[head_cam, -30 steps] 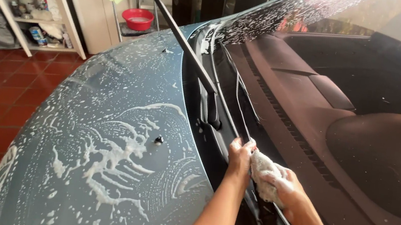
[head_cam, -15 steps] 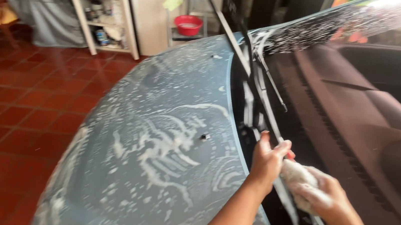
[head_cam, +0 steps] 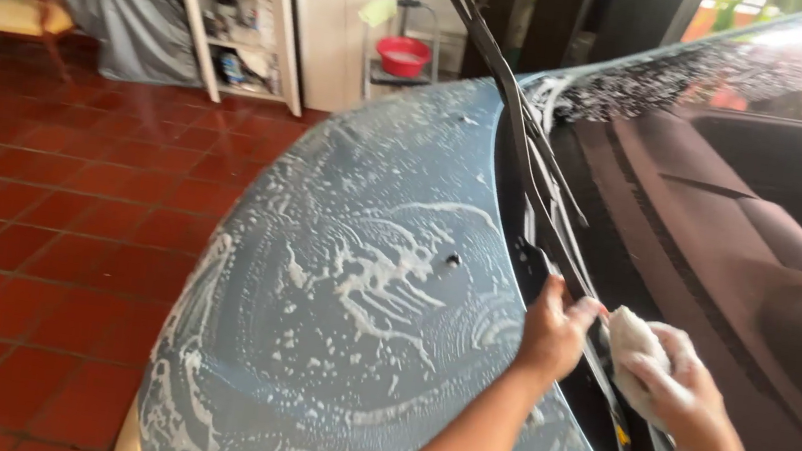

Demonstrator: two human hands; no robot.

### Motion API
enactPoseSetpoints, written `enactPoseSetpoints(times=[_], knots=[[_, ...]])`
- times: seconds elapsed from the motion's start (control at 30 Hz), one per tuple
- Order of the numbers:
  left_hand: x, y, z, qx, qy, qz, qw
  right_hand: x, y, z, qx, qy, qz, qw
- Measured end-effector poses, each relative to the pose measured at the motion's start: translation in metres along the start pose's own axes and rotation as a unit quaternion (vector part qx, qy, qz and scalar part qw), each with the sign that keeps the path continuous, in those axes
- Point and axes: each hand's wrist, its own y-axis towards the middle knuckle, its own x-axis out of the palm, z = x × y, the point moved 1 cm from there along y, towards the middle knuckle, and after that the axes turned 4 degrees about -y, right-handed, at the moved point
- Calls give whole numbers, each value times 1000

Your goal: The person is scrubbing the car with a sponge and soapy water.

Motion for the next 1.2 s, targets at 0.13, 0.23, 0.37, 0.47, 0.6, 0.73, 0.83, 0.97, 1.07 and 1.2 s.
enactPoseSetpoints(times=[0.13,0.23,0.37,0.47,0.6,0.73,0.83,0.97,1.07,1.2], knots=[[-33,-41,-16,-19,34,-24,999,47,-66,3,-126,-139,154,970],[-79,-103,-17,22,207,-99,973,84,-110,10,-229,-334,213,889],[-143,-175,-11,159,440,-200,861,132,-142,16,-280,-510,240,777],[-187,-211,2,147,443,-227,855,168,-168,26,-284,-506,184,793],[-252,-239,18,112,435,-249,858,172,-193,32,-306,-489,136,805],[-307,-257,17,150,494,-195,834,158,-169,30,-310,-507,231,770],[-332,-256,20,120,515,-175,831,198,-125,-1,-281,-535,263,752],[-350,-251,23,65,530,-143,833,295,-92,4,-311,-521,153,780],[-368,-251,20,57,531,-112,838,360,-128,9,-402,-493,87,766],[-390,-246,14,-4,535,-101,839,333,-167,9,-399,-509,28,762]])
